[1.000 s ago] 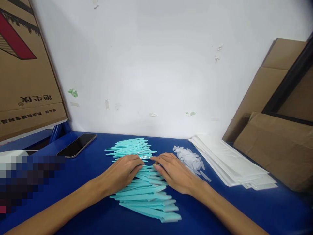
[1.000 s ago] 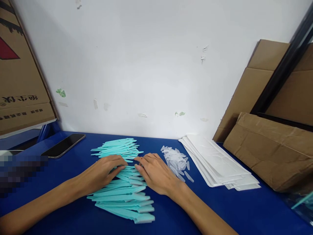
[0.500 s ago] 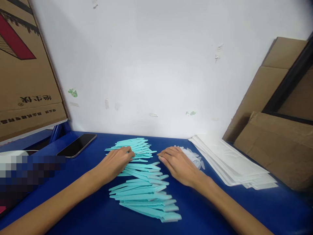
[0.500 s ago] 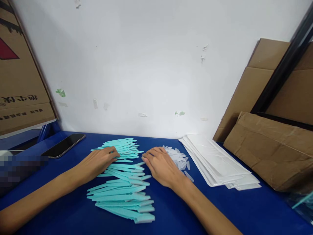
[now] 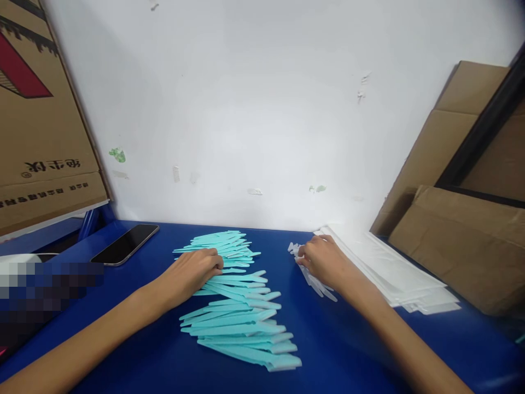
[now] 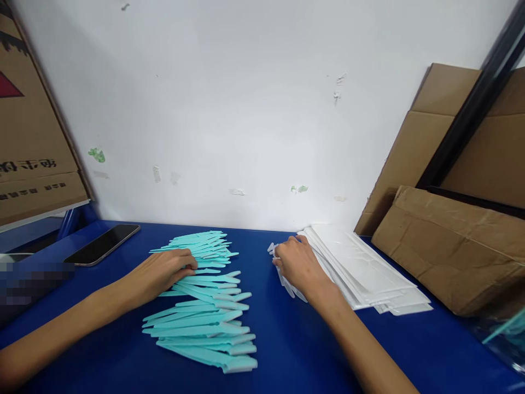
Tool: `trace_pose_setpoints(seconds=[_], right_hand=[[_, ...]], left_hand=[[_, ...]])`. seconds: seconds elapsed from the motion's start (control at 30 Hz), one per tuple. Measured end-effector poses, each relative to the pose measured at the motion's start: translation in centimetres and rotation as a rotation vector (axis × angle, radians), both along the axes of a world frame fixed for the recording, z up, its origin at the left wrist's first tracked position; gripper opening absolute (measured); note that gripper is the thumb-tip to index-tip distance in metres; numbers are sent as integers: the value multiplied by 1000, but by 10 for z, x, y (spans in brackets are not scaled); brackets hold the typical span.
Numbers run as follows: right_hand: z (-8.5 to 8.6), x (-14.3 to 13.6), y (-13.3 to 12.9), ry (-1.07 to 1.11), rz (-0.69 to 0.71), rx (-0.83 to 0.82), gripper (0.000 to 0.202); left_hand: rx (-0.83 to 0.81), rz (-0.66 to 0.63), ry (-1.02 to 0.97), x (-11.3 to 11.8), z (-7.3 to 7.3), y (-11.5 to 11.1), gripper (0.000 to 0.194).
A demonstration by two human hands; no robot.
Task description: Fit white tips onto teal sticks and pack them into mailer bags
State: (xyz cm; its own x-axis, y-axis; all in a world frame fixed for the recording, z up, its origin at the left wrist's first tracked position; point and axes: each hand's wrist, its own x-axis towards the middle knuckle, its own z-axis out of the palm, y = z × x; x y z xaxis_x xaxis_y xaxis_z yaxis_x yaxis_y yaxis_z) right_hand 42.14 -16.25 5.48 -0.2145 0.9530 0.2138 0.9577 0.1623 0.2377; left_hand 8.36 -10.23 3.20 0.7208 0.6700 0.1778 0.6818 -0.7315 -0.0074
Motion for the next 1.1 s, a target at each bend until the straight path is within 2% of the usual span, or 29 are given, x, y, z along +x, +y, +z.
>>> trace_pose_setpoints(seconds=[0.17, 0.37, 0.63, 0.77, 0.93, 1.1], right_hand=[[-5, -6, 0, -23, 3, 3, 11], [-13, -14, 1, -54, 43, 15, 20], [-18, -13, 3, -4, 107, 64, 26], [-11, -14, 3, 111, 141, 122, 23], [-2, -26, -5, 335, 160, 212, 26], [-9, -35, -8, 536, 264, 158, 19]], left_hand=[[16, -21, 0, 1, -1, 1, 26], [46, -31, 19, 4, 1, -6, 29], [82, -49, -61, 7, 7, -14, 28], [110, -65, -118, 8, 8, -14, 28], [149, -76, -181, 10, 3, -10, 32], [171, -79, -233, 12, 2, -12, 31]])
